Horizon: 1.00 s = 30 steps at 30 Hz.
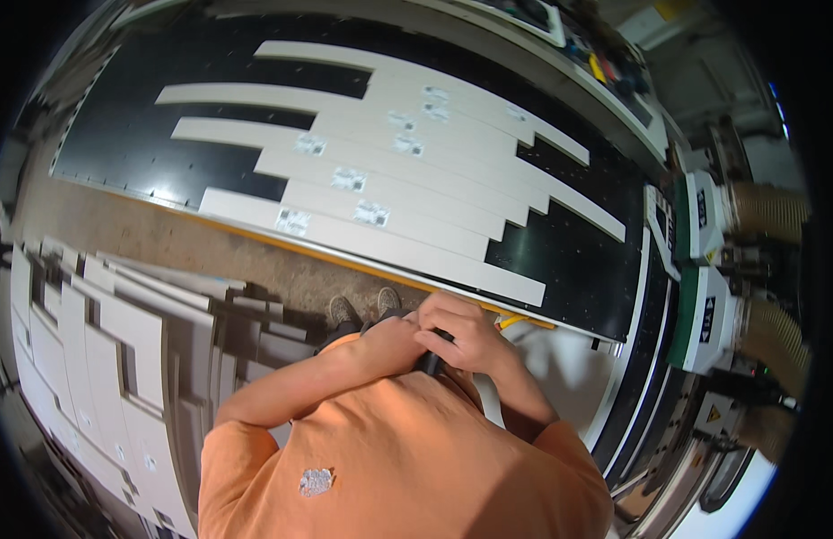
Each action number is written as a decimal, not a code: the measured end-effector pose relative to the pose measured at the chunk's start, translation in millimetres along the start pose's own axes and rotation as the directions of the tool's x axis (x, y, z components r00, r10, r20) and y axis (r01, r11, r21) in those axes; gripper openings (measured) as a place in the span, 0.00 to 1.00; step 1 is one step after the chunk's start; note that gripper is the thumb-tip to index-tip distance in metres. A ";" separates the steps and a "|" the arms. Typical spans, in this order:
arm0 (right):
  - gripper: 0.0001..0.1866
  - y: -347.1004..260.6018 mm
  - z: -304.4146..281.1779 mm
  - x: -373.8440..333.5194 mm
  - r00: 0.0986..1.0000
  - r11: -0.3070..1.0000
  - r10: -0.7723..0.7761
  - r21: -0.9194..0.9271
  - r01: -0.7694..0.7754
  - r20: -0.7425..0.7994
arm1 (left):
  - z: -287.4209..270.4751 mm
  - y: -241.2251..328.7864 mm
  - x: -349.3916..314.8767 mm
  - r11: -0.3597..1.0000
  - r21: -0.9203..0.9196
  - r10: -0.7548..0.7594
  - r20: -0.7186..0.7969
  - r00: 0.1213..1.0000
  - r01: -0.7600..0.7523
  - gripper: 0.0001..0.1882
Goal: The person scans white wood panels with a handheld barcode scanner and uses a yellow air blower to clear dust. They pick up panels from a machine table, scan them, and place them into stacks on the floor, repeating the process throughout the clip.
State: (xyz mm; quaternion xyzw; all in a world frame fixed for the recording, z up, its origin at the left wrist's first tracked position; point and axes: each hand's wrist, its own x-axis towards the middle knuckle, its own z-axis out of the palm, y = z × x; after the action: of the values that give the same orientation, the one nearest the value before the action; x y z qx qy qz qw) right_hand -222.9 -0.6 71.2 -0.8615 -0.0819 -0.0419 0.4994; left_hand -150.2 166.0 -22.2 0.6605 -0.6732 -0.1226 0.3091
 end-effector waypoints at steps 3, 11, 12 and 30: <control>0.10 59.6 -16.7 -103.6 0.898 0.898 0.439 0.045 -0.438 -0.036 | -45.9 -14.7 -3.7 0.893 -0.085 -0.379 0.389 0.840 0.442 0.24; 0.34 281.6 26.8 -285.6 0.122 0.228 0.760 0.087 -0.970 -0.638 | -113.5 -29.5 49.6 0.774 -0.299 -0.515 0.214 0.830 0.558 0.19; 0.33 300.4 24.9 -284.5 0.109 0.328 0.809 0.290 -0.899 -0.578 | -119.9 -32.1 61.2 0.753 -0.329 -0.529 0.212 0.822 0.570 0.18; 0.24 46.8 -21.0 -299.9 -0.166 0.768 0.621 0.553 0.322 -0.766 | -148.0 -251.8 272.1 0.647 -0.624 -0.666 -0.184 0.723 0.438 0.23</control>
State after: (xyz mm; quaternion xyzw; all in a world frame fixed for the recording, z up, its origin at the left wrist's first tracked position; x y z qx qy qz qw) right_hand -508.9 -71.4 -4.5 -0.3091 0.4301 -0.5798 0.6191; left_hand 157.4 -85.2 17.9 0.7322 -0.2921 -0.2601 0.5577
